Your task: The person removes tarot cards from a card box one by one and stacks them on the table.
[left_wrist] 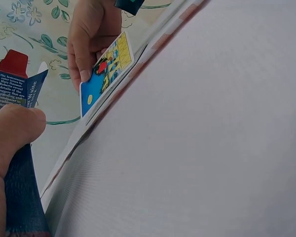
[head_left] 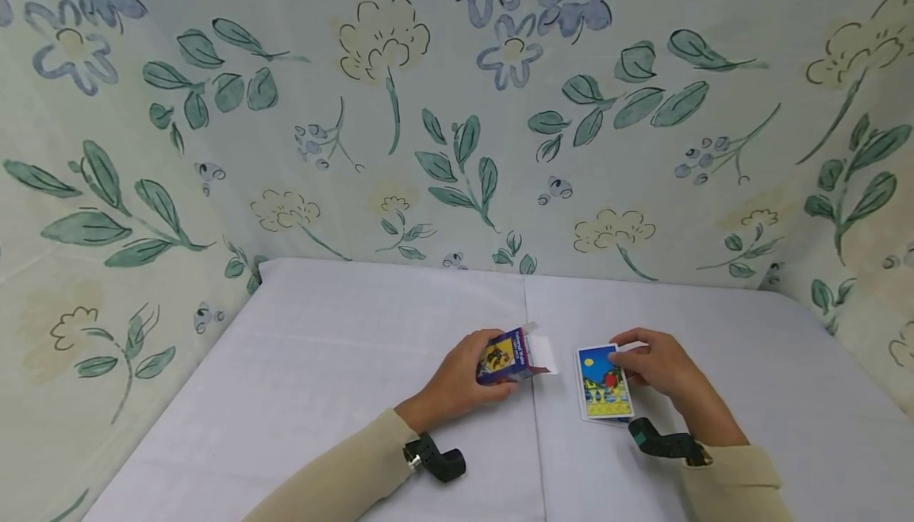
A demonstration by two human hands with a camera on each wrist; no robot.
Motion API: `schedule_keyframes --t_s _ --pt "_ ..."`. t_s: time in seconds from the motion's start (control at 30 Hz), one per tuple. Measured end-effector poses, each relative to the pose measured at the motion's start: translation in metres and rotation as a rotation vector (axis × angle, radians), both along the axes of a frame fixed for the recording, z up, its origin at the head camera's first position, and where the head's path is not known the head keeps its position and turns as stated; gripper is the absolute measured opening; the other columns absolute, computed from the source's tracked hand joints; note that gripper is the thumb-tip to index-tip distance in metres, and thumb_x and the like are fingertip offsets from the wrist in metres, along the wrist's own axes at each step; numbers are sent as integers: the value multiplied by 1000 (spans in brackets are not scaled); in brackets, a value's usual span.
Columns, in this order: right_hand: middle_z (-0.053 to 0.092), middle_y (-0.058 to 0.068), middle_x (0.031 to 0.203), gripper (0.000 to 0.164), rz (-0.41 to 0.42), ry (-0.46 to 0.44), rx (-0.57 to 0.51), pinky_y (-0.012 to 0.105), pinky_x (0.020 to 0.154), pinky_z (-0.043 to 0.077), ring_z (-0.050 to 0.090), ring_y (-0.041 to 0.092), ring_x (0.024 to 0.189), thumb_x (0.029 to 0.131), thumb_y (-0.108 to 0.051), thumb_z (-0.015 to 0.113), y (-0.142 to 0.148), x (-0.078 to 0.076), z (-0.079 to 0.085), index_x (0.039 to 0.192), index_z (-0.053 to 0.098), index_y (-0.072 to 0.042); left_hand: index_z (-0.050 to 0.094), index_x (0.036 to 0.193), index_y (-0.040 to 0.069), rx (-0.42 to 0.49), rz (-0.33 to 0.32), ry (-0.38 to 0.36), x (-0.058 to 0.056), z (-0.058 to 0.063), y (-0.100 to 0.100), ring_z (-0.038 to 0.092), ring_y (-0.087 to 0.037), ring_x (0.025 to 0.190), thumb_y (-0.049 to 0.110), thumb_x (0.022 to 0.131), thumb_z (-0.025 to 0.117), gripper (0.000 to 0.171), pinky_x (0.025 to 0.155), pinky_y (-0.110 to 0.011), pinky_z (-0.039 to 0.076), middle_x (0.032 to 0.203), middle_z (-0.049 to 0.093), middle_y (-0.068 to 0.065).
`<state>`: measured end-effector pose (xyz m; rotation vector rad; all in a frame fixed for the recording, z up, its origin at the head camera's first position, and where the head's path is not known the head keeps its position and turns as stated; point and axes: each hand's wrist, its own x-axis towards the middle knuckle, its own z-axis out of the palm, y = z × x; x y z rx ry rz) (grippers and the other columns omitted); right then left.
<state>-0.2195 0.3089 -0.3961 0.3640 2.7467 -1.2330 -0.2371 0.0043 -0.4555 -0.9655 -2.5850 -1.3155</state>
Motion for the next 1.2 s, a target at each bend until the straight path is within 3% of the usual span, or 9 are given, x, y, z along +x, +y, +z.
schedule_keyframes --t_s 0.63,1.2 --pt "62 17 91 40 12 3 24 27 61 51 57 22 70 88 -17 68 1 -1 -6 120 56 5 40 141 15 -4 -1 6 1 1 -1 49 -9 106 40 82 75 73 92 -27 44 128 52 1" --pt "62 18 91 40 12 -12 76 27 58 50 57 22 68 87 -16 69 1 -2 -9 117 55 6 40 141 17 3 -3 7 0 -1 0 49 -8 106 46 83 72 73 92 -27 44 128 52 2"
